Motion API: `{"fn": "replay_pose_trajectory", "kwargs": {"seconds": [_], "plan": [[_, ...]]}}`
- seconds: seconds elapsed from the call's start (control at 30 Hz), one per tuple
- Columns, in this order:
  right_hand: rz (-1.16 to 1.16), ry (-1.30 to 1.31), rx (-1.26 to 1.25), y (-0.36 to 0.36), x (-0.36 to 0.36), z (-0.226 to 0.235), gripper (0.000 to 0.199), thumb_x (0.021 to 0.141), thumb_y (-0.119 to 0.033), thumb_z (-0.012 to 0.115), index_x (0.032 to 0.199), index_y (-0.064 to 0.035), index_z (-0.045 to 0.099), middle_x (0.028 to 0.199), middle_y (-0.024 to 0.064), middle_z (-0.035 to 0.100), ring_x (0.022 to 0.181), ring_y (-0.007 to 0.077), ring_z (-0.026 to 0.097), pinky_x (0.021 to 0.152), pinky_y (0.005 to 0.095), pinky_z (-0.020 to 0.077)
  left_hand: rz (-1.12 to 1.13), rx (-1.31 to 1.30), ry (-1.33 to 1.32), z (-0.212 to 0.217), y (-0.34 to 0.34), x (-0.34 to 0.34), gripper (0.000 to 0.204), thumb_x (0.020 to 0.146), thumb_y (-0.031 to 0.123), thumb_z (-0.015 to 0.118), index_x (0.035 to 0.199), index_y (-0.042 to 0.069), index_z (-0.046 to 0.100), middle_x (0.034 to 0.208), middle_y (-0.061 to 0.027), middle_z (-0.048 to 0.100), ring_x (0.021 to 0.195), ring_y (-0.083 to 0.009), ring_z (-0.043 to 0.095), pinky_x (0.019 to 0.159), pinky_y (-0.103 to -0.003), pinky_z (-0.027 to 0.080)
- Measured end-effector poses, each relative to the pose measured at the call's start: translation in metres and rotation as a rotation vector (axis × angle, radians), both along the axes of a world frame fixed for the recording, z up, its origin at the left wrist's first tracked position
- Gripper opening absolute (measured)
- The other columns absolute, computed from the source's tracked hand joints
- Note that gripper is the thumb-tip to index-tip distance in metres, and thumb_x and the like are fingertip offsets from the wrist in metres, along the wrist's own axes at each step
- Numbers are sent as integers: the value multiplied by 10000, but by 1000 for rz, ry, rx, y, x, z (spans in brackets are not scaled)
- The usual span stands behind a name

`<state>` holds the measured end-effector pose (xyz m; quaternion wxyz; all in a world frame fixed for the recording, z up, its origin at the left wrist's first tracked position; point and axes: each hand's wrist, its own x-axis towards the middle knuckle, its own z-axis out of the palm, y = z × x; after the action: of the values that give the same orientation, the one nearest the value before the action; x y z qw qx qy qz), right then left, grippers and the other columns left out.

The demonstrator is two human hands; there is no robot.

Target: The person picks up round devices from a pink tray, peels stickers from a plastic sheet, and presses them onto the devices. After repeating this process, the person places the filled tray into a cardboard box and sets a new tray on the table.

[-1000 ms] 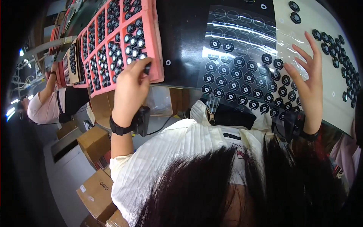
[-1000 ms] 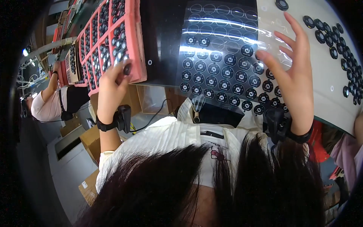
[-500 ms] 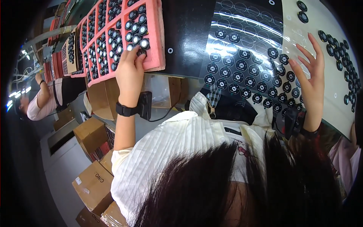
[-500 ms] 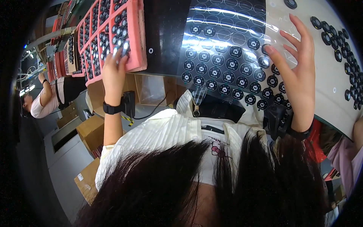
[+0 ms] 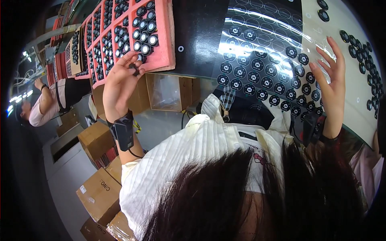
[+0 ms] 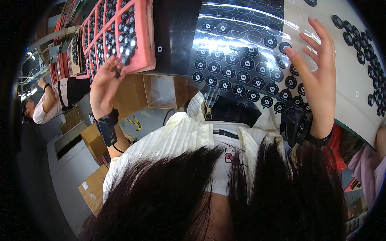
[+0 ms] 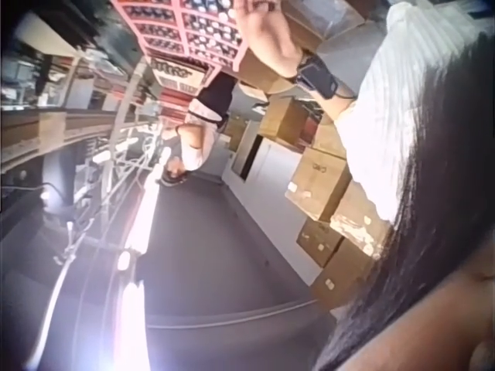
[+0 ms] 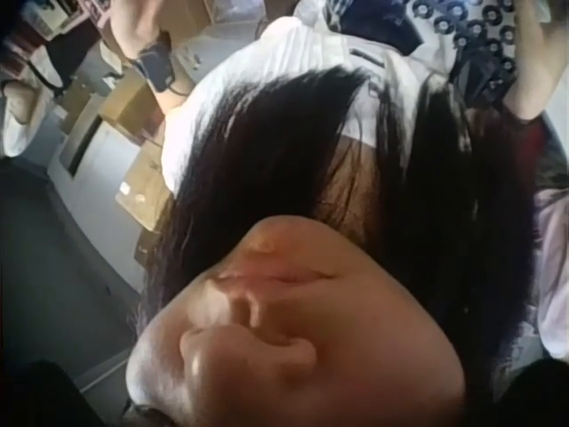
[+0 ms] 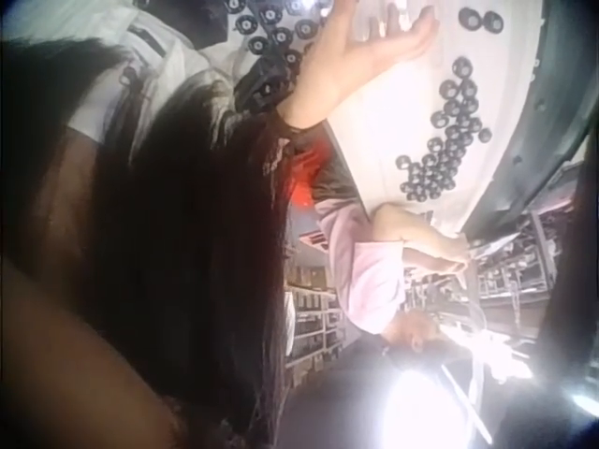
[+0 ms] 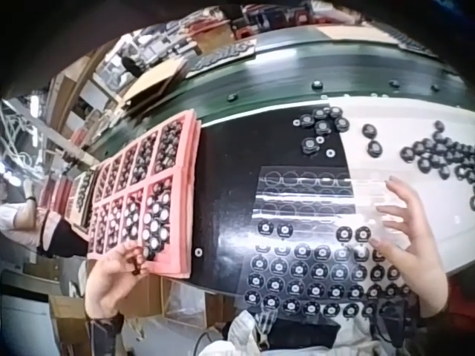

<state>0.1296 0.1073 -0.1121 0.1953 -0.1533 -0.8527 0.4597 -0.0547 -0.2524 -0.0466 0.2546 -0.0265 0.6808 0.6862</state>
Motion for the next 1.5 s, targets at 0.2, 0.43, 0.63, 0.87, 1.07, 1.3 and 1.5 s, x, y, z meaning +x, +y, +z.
{"fn": "replay_pose_trajectory", "kwargs": {"seconds": [0.2,0.43,0.63,0.87,1.07,1.3,1.5], "plan": [[12,-37,-16,-4,-3,1,534,798,-129,558,1276,-67,329,1317,106,337,1131,251,439,921,363,366,-26,-657,754,-25,23,13,252,710,-26,613,953,20,567,867,-66,584,750,-162,559,646,-282,447],[10,-5,-46,-1,0,-3,515,768,-176,622,1231,-99,407,1309,96,340,1091,236,471,890,339,392,-239,-1061,1483,-45,19,9,148,681,-23,643,821,15,615,815,-62,600,684,-184,562,614,-249,448],[33,-35,21,1,-4,-2,459,766,-189,619,1189,-105,463,1294,89,365,1099,224,466,883,339,390,-147,-943,1337,-46,21,22,129,672,-3,661,795,10,621,787,-57,598,658,-154,550,582,-242,451],[164,-31,122,-12,-23,17,408,788,-140,578,1179,-87,475,1282,77,398,1119,202,452,908,329,371,-59,-882,768,-40,14,9,126,669,10,673,777,-7,611,727,-73,593,618,-128,547,542,-215,437],[217,-17,102,-26,-32,28,339,771,-119,596,1103,-97,530,1222,67,453,1053,183,487,866,311,392,-184,-912,756,-36,16,-1,102,698,21,647,785,-9,603,682,-76,576,584,-126,532,535,-206,421],[313,-70,85,-24,-63,6,176,763,-82,600,930,-32,578,891,47,568,781,143,560,713,252,449,-337,-1023,1426,-12,62,15,91,732,59,622,798,0,599,656,-89,575,578,-147,546,549,-229,424],[226,-143,223,-47,-101,-22,120,715,-127,639,788,-36,610,723,75,580,678,154,574,619,248,447,-900,-733,1226,-16,185,-41,262,677,243,686,753,31,553,635,-105,538,592,-211,522,539,-283,402]]}}
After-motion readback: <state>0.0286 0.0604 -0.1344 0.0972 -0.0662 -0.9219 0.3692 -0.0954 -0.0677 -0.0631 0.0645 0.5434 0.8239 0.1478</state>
